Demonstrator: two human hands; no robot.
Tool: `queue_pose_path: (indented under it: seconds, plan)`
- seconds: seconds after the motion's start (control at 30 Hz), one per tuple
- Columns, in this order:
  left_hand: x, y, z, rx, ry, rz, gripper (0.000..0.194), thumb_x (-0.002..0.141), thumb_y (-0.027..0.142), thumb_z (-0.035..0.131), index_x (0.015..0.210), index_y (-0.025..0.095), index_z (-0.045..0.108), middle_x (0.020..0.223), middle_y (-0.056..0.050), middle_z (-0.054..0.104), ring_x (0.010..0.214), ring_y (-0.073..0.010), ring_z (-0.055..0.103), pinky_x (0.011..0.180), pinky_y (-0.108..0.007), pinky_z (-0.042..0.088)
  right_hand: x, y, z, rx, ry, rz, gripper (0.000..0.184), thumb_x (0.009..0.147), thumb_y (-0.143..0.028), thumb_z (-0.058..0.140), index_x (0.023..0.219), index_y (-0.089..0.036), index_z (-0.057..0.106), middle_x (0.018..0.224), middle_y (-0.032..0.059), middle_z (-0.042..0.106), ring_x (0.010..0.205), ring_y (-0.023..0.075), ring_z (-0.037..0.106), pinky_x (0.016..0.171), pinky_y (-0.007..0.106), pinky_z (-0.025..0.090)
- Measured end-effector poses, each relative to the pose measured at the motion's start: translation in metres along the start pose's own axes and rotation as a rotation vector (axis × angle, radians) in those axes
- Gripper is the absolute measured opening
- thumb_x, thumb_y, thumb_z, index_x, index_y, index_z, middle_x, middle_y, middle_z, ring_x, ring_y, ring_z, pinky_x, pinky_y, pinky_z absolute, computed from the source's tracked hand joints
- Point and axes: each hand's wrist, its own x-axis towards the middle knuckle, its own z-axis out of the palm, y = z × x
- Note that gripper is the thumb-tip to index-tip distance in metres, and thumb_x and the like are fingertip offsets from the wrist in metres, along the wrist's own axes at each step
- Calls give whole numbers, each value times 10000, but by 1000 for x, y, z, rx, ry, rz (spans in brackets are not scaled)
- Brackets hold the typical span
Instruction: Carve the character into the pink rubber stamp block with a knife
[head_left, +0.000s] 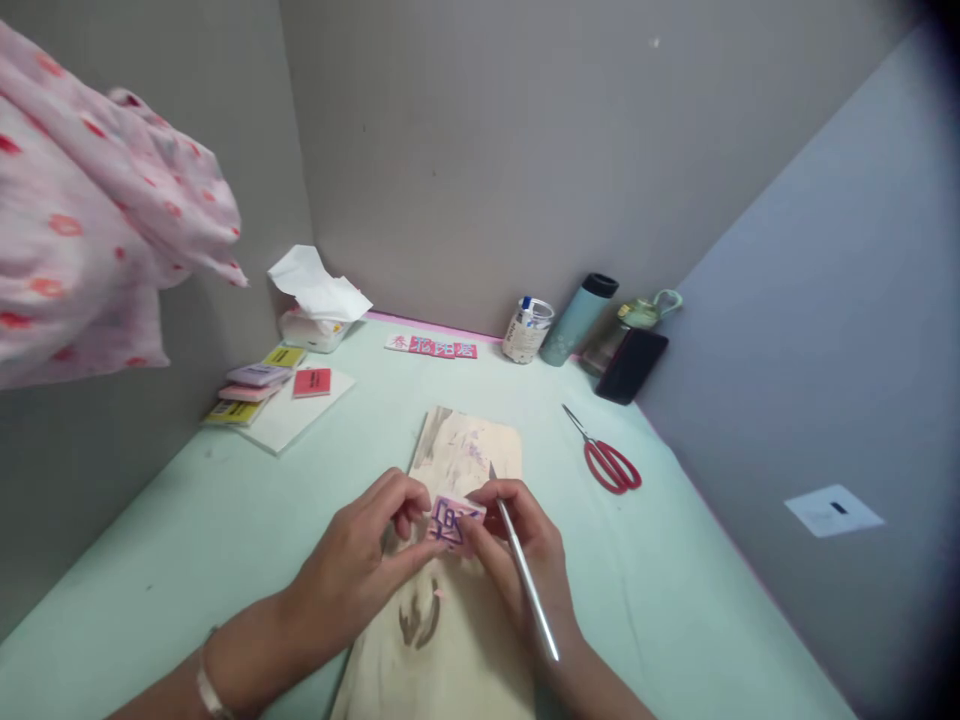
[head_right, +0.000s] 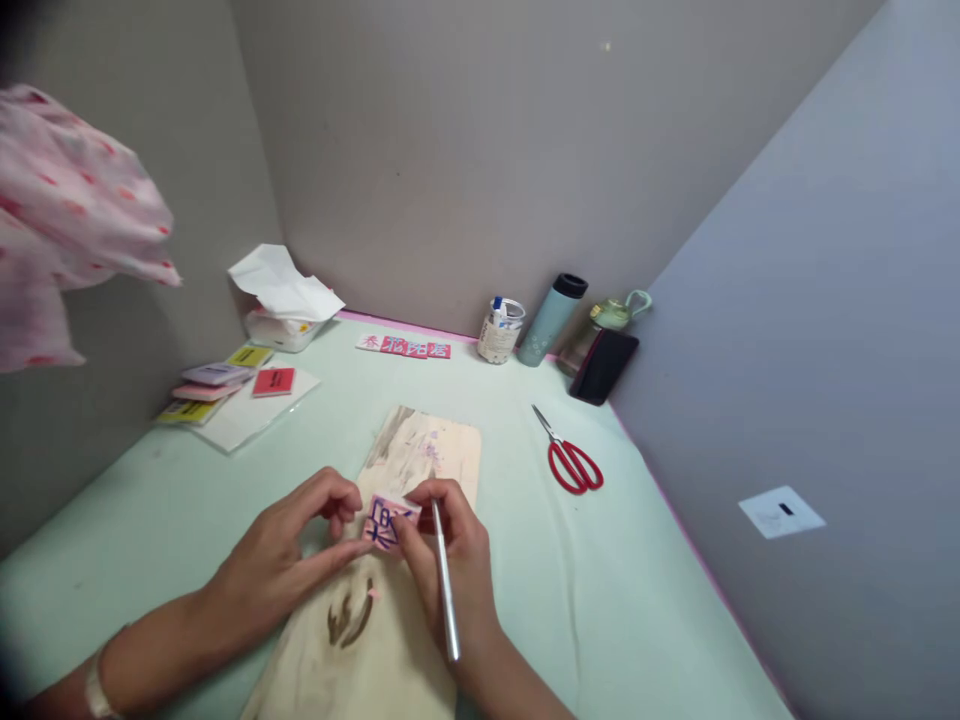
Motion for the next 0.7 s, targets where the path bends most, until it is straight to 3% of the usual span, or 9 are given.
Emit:
queue_pose_path:
  seconds: [0.17,0.47,0.7]
  plan:
    - [0,5,5,-236,-2,-121,110,860,198,656,896,210,553,843,24,577,794,-159,577,746,-284,470,-9,-7,3,-96,-43,-98,135,873,-331,689,896,-217,621,781,4,628,637,155,570,572,262,458]
    - [2,1,2,-373,-6,-129,161,855,265,706,841,187,566,787,13,650,755,-167,648,720,-277,512,-16,-3,6,-179,-41,-283,133,904,-338,674,874,-219,623,755,4,632,635,166,603,532,253,440]
    - [2,1,0,-365,17,-110,131,875,278,682,838,181,602,801,4,666,772,-163,647,735,-272,520,-16,-4,6,-229,-41,-270,144,908,-350,680,879,-218,632,773,15,658,678,180,637,550,259,459]
